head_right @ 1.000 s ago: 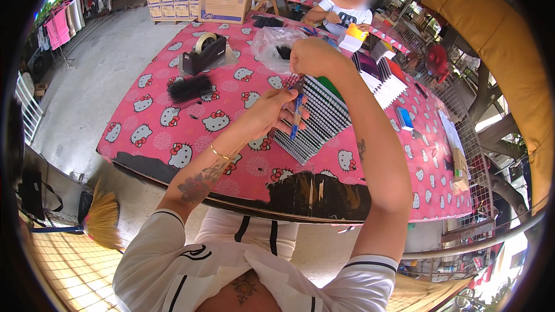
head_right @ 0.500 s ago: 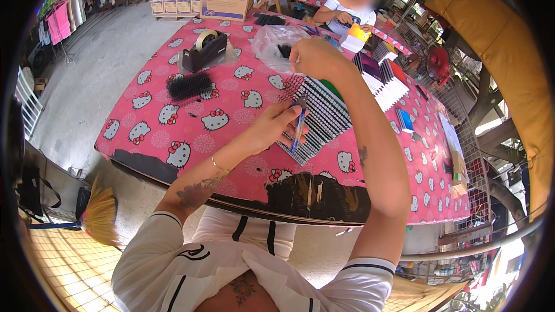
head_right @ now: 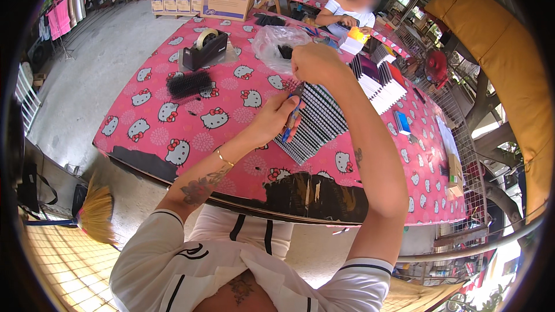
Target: The person organizes stacks of small notebooks on a table by flipping through pages and aligning them, then places the notebooks into a cardboard box.
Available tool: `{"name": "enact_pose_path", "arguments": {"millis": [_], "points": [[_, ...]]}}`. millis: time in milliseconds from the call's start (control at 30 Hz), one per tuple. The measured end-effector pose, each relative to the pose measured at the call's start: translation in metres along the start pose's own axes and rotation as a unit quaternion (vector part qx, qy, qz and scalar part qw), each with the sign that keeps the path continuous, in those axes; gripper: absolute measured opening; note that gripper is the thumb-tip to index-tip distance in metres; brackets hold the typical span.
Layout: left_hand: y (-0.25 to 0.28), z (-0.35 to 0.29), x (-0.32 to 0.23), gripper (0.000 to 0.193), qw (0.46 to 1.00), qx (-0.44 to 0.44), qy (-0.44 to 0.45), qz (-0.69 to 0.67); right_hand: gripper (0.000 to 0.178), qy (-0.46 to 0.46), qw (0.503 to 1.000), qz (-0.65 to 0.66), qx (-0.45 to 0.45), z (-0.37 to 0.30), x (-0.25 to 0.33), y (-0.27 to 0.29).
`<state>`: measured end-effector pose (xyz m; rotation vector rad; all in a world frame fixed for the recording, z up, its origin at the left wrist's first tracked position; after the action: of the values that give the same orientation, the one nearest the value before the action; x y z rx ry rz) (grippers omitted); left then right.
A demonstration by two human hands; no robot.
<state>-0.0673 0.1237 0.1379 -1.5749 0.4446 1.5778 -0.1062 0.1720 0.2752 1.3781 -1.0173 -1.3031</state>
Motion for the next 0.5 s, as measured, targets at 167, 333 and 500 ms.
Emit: {"name": "enact_pose_path", "arguments": {"millis": [167, 333, 500], "points": [[-0.005, -0.013, 0.014, 0.04, 1.0, 0.001, 0.024, -0.002, 0.025, 0.06, 0.982, 0.147, -0.1, 0.0, 0.0, 0.004], [0.001, -0.005, 0.009, 0.037, 0.999, -0.022, 0.039, -0.017, 0.027, 0.117, 0.962, 0.095, -0.226, -0.002, 0.008, 0.008], [0.006, -0.005, 0.004, 0.034, 0.998, -0.036, 0.04, -0.045, 0.032, -0.011, 0.997, -0.076, 0.022, 0.0, 0.008, -0.022]]}}
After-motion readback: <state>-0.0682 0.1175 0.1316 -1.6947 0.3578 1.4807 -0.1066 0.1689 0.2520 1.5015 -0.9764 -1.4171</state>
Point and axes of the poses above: each hand's wrist, its own z-axis towards the middle knuckle, its own y-axis out of the back of the hand, x = y × z, the point moved 9 cm from there along z, towards the middle knuckle, and after that the axes turned 4 degrees about -x, right-handed, at the moved point
